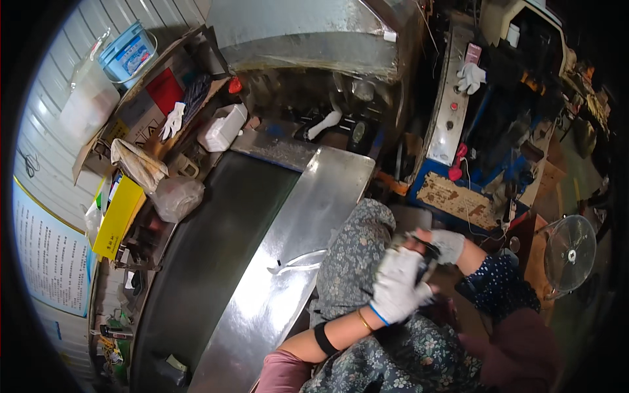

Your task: The recorder is assembling shoe components, specifically attaching and inspecting soles and placing them on a conveyor system in a factory setting.

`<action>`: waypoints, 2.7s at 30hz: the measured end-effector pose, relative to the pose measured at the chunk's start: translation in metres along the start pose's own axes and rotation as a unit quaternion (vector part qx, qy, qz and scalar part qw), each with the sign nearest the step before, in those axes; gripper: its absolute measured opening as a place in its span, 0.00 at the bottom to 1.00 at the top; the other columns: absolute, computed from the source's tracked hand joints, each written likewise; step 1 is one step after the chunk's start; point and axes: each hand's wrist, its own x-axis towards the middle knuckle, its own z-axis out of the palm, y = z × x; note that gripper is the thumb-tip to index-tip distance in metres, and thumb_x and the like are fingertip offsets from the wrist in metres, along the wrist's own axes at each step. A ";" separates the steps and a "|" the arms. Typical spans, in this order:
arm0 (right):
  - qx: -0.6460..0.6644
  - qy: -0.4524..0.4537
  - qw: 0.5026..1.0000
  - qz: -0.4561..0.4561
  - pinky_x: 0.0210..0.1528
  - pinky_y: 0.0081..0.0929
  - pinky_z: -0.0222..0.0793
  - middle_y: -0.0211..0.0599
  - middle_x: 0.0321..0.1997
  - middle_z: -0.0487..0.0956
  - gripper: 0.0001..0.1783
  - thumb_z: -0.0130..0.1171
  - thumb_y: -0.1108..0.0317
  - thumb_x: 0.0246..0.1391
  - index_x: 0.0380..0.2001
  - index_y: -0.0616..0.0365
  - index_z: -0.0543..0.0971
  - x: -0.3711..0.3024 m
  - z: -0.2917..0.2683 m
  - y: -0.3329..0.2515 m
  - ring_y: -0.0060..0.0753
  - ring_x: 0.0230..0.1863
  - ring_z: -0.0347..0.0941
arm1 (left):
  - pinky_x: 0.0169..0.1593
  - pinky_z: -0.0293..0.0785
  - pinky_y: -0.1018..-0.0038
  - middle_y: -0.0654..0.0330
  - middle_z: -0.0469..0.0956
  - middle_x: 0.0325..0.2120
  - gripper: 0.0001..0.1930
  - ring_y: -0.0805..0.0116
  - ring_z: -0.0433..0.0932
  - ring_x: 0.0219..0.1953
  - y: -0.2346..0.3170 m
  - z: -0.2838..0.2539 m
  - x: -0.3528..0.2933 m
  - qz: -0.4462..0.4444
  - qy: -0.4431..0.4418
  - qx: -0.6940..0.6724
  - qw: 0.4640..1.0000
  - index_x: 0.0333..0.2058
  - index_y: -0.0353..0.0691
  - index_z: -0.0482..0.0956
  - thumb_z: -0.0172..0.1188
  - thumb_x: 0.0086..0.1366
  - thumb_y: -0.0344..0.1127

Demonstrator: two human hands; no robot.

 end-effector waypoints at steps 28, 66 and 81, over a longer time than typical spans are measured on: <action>-0.573 0.235 0.731 -0.285 0.52 0.45 0.73 0.54 0.44 0.82 0.25 0.58 0.61 0.59 0.57 0.60 0.73 0.241 0.104 -0.123 0.57 0.47 0.79 | 0.53 0.75 0.55 0.48 0.80 0.47 0.11 0.46 0.78 0.48 -0.204 -0.045 -0.155 -0.265 0.182 0.227 0.919 0.37 0.40 0.84 0.65 0.53 0.31; -0.755 0.051 0.477 -0.448 0.62 0.63 0.63 0.41 0.43 0.82 0.10 0.62 0.72 0.38 0.30 0.58 0.84 0.142 0.162 0.060 0.52 0.52 0.75 | 0.58 0.71 0.62 0.49 0.79 0.49 0.46 0.55 0.78 0.53 -0.287 -0.402 -0.603 -0.746 0.466 0.166 0.445 0.60 0.27 0.69 0.74 0.47 0.50; -0.708 0.076 0.520 -0.472 0.62 0.46 0.63 0.34 0.41 0.79 0.13 0.65 0.61 0.48 0.37 0.54 0.83 0.125 0.139 0.050 0.41 0.50 0.71 | 0.53 0.76 0.69 0.48 0.79 0.49 0.34 0.63 0.80 0.48 -0.250 -0.262 -0.318 -0.490 0.281 -0.381 0.732 0.61 0.27 0.67 0.66 0.61 0.39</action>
